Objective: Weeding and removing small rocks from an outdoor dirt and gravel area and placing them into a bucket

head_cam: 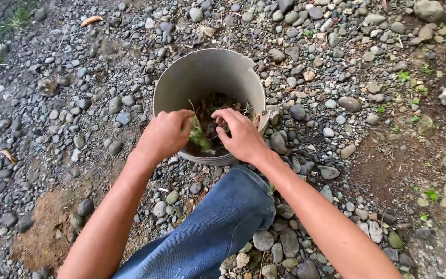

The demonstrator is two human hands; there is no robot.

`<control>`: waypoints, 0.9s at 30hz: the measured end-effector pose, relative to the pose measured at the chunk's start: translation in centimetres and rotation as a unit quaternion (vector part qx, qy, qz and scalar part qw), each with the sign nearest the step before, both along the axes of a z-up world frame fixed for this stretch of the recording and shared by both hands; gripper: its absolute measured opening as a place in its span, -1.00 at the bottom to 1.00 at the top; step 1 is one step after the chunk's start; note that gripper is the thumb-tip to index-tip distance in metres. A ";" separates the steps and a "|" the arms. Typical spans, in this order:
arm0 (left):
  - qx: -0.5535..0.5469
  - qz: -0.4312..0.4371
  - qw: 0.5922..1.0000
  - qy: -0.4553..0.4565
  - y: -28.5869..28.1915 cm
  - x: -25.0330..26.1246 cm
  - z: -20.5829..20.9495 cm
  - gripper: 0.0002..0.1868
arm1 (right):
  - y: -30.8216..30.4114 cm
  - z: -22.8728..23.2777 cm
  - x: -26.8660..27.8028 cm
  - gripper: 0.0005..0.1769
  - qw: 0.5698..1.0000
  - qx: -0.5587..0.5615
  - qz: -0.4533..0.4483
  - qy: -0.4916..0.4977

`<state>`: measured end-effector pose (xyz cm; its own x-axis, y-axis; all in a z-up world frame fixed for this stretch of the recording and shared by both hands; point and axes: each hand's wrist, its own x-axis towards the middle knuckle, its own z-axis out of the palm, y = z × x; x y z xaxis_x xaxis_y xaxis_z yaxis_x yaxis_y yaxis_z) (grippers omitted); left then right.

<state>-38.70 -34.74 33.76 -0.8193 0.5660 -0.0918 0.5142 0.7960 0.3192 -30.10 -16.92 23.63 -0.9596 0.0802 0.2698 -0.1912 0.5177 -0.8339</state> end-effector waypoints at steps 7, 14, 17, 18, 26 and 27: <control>-0.107 -0.093 0.985 0.098 3.2 0.7 -0.7 -0.64 | 4.2 -0.2 2.4 -0.67 0.998 0.005 -0.055 -0.014; -0.058 -0.282 0.950 0.119 14.6 5.2 -0.7 -0.75 | 12.5 -1.7 10.1 -0.66 0.978 0.064 -0.197 0.030; -0.024 -0.356 0.927 0.111 21.0 8.7 -1.6 -0.76 | 16.7 -1.6 15.9 -0.65 0.964 0.088 -0.249 0.006; -0.002 -0.382 0.918 0.108 23.1 10.1 -1.8 -0.75 | 18.1 -1.4 18.1 -0.65 0.959 0.098 -0.264 -0.012; 0.043 -0.596 0.796 0.092 37.9 28.3 -5.9 -0.79 | 24.7 -3.3 43.8 -0.68 0.856 0.041 -0.489 -0.162; 0.032 -0.632 0.768 0.096 38.6 30.8 -6.4 -0.79 | 24.3 -3.9 47.3 -0.70 0.834 0.021 -0.514 -0.198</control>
<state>-7.87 3.83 27.35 0.3945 0.9186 0.0227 0.9058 -0.3929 0.1585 17.18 7.40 19.76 -0.4039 0.9143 -0.0286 0.6578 0.2686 -0.7036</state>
